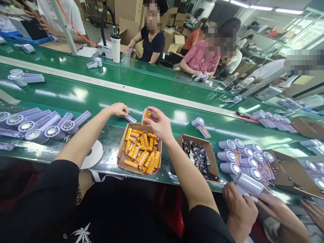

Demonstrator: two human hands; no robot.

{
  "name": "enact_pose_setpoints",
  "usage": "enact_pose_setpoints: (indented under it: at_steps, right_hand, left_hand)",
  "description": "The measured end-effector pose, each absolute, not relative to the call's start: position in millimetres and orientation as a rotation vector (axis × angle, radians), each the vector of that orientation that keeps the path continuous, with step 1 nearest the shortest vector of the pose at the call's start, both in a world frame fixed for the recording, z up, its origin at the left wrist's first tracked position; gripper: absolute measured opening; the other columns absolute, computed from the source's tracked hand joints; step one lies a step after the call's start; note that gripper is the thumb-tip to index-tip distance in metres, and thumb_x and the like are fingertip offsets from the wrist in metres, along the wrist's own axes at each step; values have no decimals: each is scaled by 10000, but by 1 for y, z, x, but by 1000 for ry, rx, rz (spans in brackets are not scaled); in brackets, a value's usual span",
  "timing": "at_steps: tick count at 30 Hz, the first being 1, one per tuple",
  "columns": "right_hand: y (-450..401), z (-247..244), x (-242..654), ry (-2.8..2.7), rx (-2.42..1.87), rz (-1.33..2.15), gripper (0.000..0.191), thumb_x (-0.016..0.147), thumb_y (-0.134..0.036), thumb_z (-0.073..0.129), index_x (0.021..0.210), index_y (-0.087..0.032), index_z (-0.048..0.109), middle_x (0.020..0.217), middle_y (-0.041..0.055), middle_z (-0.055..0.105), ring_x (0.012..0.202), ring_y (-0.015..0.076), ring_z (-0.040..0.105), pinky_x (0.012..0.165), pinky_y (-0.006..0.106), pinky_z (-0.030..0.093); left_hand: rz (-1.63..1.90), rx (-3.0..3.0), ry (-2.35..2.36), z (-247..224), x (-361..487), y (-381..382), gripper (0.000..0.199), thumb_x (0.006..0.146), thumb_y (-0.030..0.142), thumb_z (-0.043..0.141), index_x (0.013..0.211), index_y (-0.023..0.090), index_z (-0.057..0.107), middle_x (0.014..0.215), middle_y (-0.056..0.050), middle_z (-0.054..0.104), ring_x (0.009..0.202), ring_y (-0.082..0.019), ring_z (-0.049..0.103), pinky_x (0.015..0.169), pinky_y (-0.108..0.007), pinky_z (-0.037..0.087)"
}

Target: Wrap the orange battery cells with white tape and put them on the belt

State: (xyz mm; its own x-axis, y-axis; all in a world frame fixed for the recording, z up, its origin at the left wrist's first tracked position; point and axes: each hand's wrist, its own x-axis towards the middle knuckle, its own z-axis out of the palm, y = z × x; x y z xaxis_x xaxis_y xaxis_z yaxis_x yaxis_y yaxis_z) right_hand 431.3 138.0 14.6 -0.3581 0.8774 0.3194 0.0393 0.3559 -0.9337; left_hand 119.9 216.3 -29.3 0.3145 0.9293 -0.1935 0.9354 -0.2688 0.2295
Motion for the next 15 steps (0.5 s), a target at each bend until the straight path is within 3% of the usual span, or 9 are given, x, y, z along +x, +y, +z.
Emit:
enact_pose_setpoints:
  at_steps: [3, 8, 15]
  right_hand:
    - [195, -1, 380, -1922, -949, 1160, 543, 819, -278, 800, 1344, -199, 689, 1114, 77, 860, 1043, 254, 837, 1009, 433, 691]
    - [219, -26, 358, -2163, -1023, 1047, 367, 820, -216, 733, 1185, -229, 699, 909, 13, 845, 851, 219, 826, 887, 378, 672]
    - [217, -32, 371, -2376, -1164, 845, 316, 898, -246, 732, 1205, -246, 657, 927, -2, 849, 814, 197, 780, 819, 322, 605]
  left_hand:
    - [86, 2254, 1750, -32, 126, 214, 277, 997, 399, 650, 1182, 277, 816, 1237, -23, 834, 1167, -202, 745, 957, -252, 525]
    - [162, 2209, 1798, -42, 141, 210, 349, 1068, 465, 678, 1267, 183, 734, 1278, -102, 761, 1162, -246, 730, 1059, -481, 596]
    - [184, 2184, 1778, -49, 151, 216, 363, 1063, 483, 696, 1273, 188, 725, 1315, -105, 736, 1205, -255, 714, 1086, -506, 598]
